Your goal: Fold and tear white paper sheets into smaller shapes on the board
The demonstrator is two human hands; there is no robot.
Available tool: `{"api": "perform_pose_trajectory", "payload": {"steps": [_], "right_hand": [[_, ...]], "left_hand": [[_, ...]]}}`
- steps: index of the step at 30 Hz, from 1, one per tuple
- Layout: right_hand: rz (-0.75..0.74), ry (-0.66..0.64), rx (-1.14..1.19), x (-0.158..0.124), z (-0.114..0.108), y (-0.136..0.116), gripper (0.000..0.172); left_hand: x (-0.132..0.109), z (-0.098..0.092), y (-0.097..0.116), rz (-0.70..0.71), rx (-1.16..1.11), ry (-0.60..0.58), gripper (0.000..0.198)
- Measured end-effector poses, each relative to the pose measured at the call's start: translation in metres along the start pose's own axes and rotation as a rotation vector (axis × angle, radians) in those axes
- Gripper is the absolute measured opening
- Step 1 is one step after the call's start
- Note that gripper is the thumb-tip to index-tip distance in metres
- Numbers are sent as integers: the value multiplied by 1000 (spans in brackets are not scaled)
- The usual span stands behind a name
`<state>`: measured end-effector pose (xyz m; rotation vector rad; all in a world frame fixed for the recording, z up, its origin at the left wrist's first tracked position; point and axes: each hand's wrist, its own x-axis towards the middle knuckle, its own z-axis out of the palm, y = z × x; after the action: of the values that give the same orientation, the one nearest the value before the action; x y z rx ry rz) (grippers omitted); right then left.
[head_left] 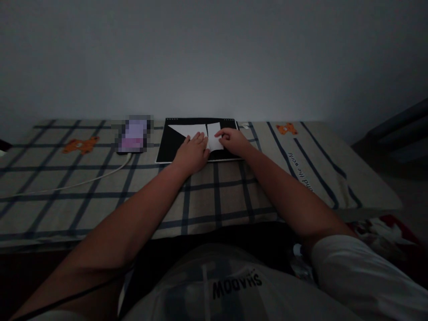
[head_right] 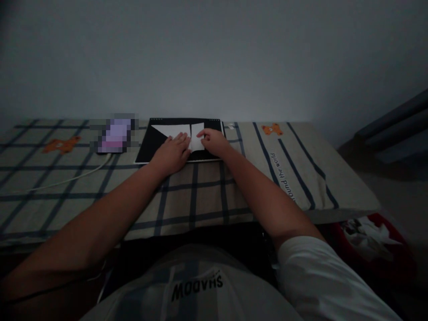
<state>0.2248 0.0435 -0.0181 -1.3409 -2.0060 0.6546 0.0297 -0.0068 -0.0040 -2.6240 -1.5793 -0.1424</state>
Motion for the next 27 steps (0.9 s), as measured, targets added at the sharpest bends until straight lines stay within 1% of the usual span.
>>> {"api": "perform_pose_trajectory", "payload": {"steps": [4,9,13,20,27], "right_hand": [[3,24,-20,-1,0,-2,34],[12,7,5,0,1,-1,34],[8,-6,-2,1,2,0,35],[-5,-18,-19,1,2,1,37],[-17,-27,-26,1,3,3,38]], "left_hand": [[0,-1,1,22,-12,39,51],[0,5,2,17,-15,13,52],[1,5,2,13,-21,-4,52],[3,3,2,-29,-68,14,48],[2,5,2,-31,-71,18,48]]}}
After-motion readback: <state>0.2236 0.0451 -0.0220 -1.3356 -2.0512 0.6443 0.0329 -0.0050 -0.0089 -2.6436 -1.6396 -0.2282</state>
